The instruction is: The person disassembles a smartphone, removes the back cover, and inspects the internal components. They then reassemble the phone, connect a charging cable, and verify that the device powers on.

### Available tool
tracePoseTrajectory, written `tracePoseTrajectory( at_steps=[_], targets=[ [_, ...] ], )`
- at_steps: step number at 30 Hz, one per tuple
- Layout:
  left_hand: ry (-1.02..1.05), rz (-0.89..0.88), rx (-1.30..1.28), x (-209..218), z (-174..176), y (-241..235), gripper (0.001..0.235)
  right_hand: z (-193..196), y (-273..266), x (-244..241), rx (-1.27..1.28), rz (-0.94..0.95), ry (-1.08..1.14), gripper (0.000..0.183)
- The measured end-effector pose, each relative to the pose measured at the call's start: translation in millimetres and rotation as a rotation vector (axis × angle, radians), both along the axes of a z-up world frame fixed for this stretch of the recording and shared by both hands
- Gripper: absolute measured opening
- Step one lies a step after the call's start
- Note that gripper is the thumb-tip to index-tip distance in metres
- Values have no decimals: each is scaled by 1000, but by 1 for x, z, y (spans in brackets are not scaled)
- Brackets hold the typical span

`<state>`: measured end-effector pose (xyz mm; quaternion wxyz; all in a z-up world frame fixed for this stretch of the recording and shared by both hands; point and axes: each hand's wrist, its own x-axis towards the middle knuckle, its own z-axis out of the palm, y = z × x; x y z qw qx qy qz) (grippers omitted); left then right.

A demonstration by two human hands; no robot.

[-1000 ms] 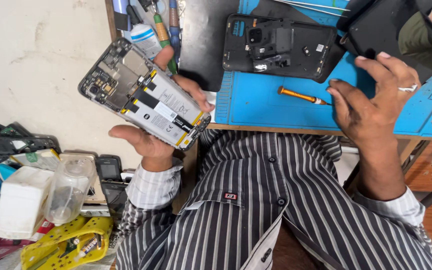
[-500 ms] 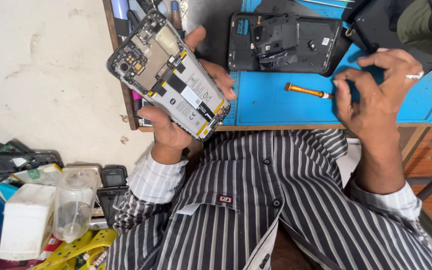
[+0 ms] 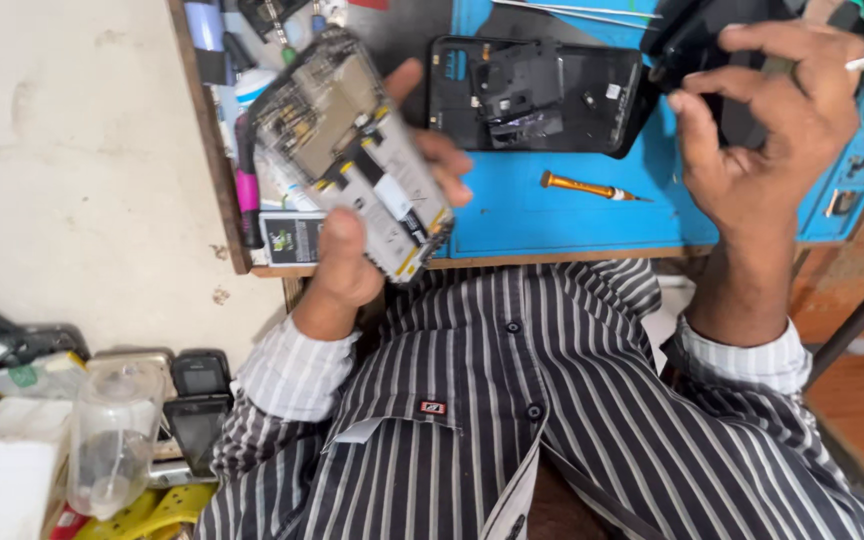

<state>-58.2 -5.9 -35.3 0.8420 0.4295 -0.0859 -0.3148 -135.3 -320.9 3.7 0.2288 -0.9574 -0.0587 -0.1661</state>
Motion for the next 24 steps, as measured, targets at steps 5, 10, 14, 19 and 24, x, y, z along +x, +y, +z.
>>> tracePoseTrajectory(
  at_steps=[5,10,14,19,24],
  targets=[
    [47,-75,-128,1,-1,-7,114,8,33,31,-94,304,78,31],
    [17,-67,-142,6,-8,-6,111,6,45,58,-208,418,-9,20],
    [39,-22,-185,8,-11,-6,109,-6,42,50,18,312,-31,16],
    [55,8,-194,10,-11,-2,107,-29,27,29,420,126,22,8],
    [34,11,-190,9,-11,1,107,-47,20,16,915,-126,133,8]
  ],
)
